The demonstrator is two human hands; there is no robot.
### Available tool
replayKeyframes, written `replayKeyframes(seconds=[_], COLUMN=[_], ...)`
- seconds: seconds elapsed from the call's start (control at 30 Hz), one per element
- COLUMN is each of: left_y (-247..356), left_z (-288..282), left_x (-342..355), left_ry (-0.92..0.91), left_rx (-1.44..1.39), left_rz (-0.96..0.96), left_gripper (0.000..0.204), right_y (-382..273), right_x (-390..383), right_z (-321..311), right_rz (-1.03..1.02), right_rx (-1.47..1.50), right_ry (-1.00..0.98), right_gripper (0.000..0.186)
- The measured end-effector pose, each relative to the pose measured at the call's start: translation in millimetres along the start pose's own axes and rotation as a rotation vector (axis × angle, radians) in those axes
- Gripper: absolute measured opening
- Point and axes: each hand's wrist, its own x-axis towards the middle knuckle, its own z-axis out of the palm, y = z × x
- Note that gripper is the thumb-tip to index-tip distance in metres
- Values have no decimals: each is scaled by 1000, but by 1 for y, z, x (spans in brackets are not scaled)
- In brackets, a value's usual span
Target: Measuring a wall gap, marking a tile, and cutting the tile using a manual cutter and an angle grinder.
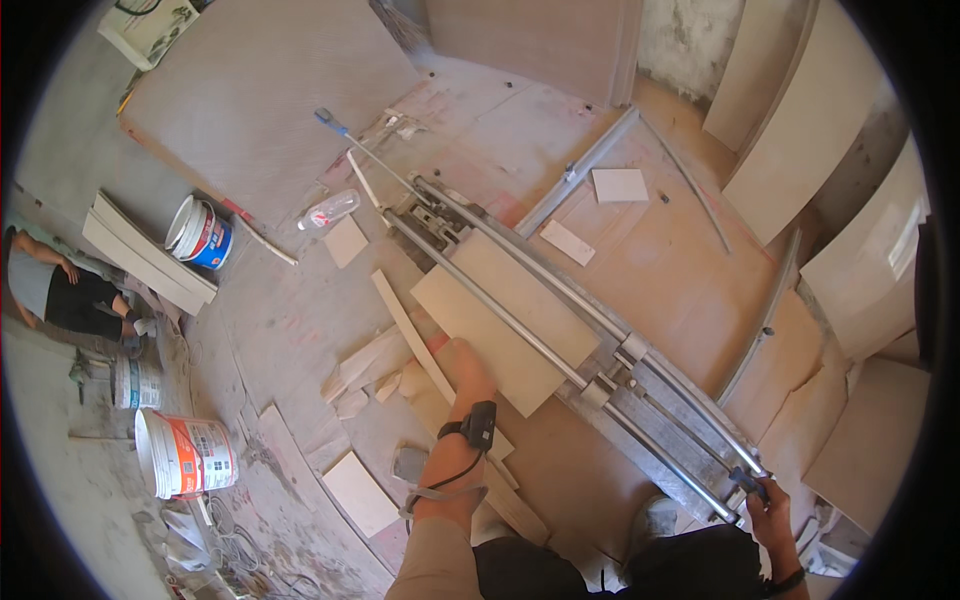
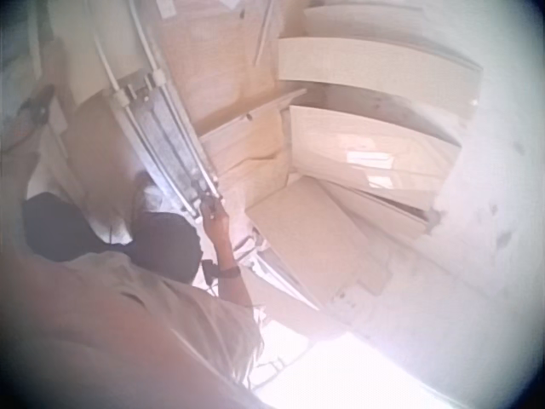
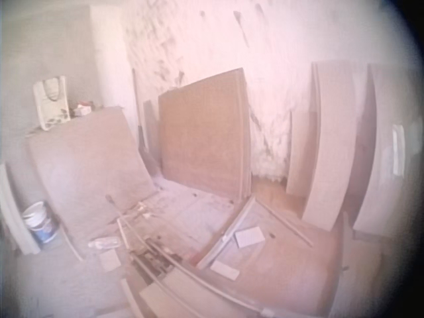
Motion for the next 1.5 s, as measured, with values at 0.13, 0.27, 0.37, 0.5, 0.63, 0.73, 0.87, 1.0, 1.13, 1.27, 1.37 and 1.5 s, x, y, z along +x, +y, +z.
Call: replayKeyframes(seconds=[0.13, 0.27, 0.37, 0.5, 0.63, 0.73, 0.87, 1.0, 1.13, 1.27, 1.37, 1.5], left_y=[15, 19, 16, 9, 8, 12, 6, -10, -10, -3, -1, 7], left_z=[15, 19, 15, 11, 11, 13, 4, -10, -3, -3, -1, 4], left_x=[0, 4, 11, 12, 12, 11, 24, 46, 50, 48, 46, 36], left_ry=[-27, -102, -64, -62, -85, -110, -66, -143, -267, -242, -199, -167], left_rx=[250, 90, 147, 318, 227, 286, 505, 374, 208, 197, 330, 268], left_rz=[-268, -323, -241, -179, -139, -166, -114, -141, -53, -201, -167, -194], left_gripper=[54, 45, 45, 51, 50, 49, 49, 46, 42, 35, 32, 35], right_y=[-15, -22, -43, -60, -102, -142, -202, -278, -324, -338, -335, -340], right_x=[21, 40, 51, 65, 93, 115, 164, 225, 270, 276, 275, 277], right_z=[-5, 7, 13, 23, 39, 46, 86, 142, 192, 198, 200, 202], right_rz=[51, -87, -137, -241, -283, -311, -428, -550, -633, -538, -560, -554], right_rx=[-100, -105, -21, -112, -115, -138, -132, -149, -66, -91, -51, -75], right_ry=[-186, -216, -230, -216, -258, -301, -352, -360, -249, -306, -293, -309], right_gripper=[32, 31, 37, 39, 42, 43, 45, 41, 43, 44, 43, 43])
